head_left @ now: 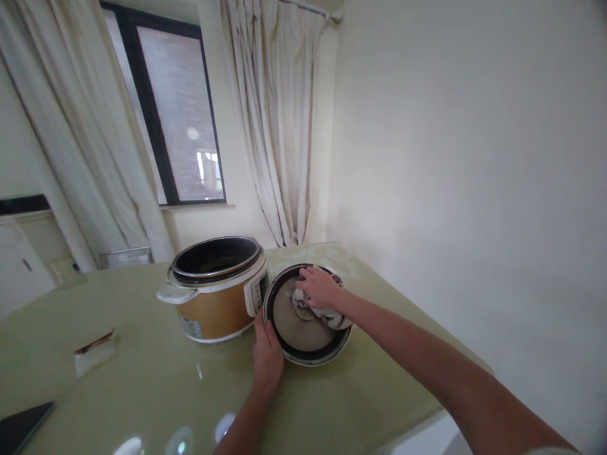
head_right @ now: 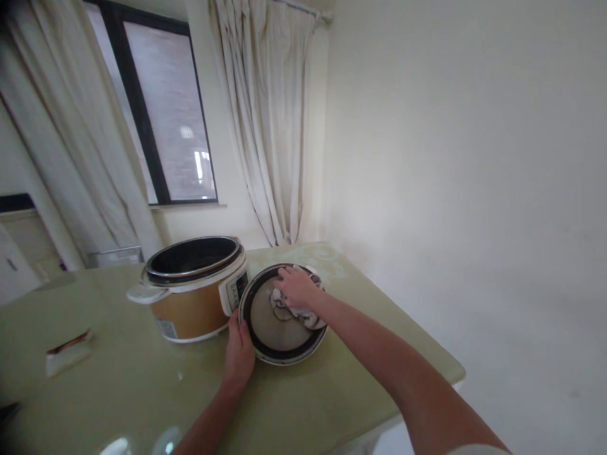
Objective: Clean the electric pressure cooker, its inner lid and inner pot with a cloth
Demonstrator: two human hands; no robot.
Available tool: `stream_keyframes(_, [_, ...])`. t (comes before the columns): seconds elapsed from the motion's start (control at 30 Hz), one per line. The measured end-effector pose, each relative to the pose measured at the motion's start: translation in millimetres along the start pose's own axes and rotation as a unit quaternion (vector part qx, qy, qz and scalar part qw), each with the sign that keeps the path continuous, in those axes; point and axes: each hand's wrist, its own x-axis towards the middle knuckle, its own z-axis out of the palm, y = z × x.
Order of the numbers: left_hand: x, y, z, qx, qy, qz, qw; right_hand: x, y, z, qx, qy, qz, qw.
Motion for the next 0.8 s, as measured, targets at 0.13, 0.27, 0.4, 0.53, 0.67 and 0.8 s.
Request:
stream_keyframes(0.13, [0.3, 3.2, 0.3, -0.023, -0.026, -0.001, 0.999, -29.6, 2.9, -5.0, -0.003, -0.049, -0.079, 0.996])
stream_keyframes(0.27, [-0.4, 4.3, 0.2, -0.028, -0.028, -0.002, 0.999, -41.3, -22.0, -3.8, 0.000, -0.087, -0.219, 0.972])
stream_keyframes(0.4, [-2.0, 3.5, -0.6, -0.030, -0.020, 0.008, 0.999, -25.8, -56.8, -0.3, 0.011, -0.061, -0.259, 0.964])
stream_keyframes(0.53, [-3.3, 2.8, -1.9, -0.030, -0.014, 0.013, 0.999, 4.5, -63.0, -0.5, 0.030, 0.001, -0.142, 0.989])
stream_keyframes(0.67, [-2.8, -0.5, -0.4, -0.027, -0.010, 0.008, 1.000, 20.3, -31.2, 2.8, 0.030, 0.028, 0.030, 0.999])
stream_keyframes(0.8, [-1.4, -3.7, 2.0, -0.042, 0.002, 0.009, 0.999, 8.1, 1.0, 8.2, 0.020, -0.004, 0.049, 0.999])
